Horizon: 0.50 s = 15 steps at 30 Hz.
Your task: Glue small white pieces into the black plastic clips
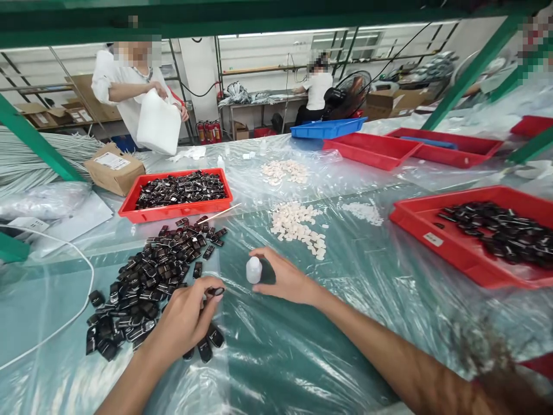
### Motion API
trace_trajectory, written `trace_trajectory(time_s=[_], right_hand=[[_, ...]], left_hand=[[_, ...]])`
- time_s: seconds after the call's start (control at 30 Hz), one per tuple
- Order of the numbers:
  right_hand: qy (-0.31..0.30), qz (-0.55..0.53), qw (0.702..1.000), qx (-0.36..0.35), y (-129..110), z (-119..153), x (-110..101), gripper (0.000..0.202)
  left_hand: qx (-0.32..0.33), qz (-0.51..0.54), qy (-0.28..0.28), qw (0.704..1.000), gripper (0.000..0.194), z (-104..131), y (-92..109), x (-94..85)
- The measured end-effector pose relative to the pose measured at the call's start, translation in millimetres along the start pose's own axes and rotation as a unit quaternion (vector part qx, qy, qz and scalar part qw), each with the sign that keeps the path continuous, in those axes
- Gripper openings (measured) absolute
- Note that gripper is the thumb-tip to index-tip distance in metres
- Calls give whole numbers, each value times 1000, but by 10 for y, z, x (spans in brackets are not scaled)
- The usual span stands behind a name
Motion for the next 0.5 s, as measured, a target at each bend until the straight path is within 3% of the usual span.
trace_trajectory(time_s=[0.07,0.13,0.23,0.33,0.5], right_hand=[[2,41,999,-7,176,-30,-220,41],[45,107,993,19,443,-36,-480,14],[75,201,974,74,797,1,-734,30],[55,255,960,103,973,24,-752,28],[29,291,950,112,1049,10,-610,32]], left_hand=[[6,-6,3,1000,18,10,9,-9],[12,-10,4,1000,18,16,17,-11],[19,-15,-2,1000,17,12,35,-9],[20,-26,-10,999,15,14,87,-27],[30,-49,-13,998,14,51,251,-82]])
Point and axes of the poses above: each hand's wrist, its own z-axis away from the middle knuckle, its own x-axis out of the palm, y = z × x, the point moved 5 cm from there along -z, towards the middle knuckle, and after that the axes turned 10 degrees about -x, right-handed, at the moved point
